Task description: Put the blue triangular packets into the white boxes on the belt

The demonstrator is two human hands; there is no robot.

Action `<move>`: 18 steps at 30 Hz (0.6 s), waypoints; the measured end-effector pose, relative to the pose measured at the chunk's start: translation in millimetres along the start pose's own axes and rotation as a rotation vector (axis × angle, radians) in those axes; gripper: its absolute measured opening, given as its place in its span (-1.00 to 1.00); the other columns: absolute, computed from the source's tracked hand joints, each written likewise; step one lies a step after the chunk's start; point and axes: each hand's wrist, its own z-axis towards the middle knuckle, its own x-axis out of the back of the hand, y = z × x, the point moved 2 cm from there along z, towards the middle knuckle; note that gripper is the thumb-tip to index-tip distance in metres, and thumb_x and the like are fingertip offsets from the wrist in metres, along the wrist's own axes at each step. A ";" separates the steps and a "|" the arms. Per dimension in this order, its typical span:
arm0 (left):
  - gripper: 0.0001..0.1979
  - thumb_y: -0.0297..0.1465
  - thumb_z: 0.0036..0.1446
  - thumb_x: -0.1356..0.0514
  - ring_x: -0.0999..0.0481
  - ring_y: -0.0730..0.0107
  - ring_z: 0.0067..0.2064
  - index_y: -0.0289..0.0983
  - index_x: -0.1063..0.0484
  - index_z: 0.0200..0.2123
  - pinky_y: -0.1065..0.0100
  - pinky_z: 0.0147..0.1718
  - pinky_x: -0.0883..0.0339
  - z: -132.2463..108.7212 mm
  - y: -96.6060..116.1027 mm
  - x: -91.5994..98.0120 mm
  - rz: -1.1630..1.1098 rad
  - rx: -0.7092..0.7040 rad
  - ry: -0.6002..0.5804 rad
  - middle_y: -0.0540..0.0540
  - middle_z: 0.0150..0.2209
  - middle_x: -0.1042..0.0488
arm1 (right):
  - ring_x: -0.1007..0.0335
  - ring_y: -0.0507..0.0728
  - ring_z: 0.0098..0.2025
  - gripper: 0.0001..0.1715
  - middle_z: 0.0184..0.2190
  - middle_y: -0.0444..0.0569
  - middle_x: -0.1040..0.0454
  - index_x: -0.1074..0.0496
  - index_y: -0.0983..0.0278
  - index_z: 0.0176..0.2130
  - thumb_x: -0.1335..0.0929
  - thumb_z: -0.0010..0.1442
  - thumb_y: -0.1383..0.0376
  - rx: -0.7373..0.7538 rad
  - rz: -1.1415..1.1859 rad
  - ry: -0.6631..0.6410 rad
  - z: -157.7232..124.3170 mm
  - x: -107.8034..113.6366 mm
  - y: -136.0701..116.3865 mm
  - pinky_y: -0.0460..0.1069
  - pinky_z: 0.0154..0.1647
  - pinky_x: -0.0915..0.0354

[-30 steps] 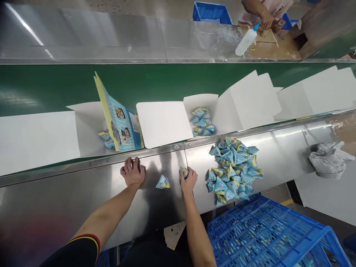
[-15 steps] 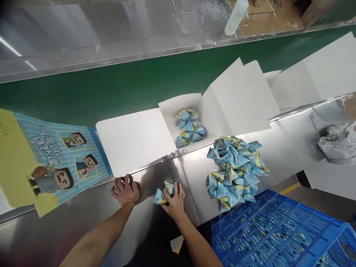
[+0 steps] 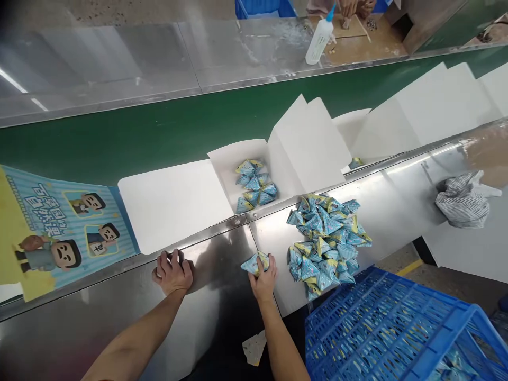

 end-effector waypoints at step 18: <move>-0.32 -0.08 0.30 0.19 -0.09 -0.21 0.45 -0.35 -0.41 0.21 -0.32 0.25 0.01 15.0 35.7 -3.0 -0.186 -0.123 0.110 -0.51 0.36 -0.18 | -0.17 0.32 0.28 -0.37 0.20 0.14 -0.32 -0.58 0.26 0.01 -0.39 0.16 -0.12 -0.488 0.737 -0.055 39.1 13.7 12.4 0.25 0.35 -0.17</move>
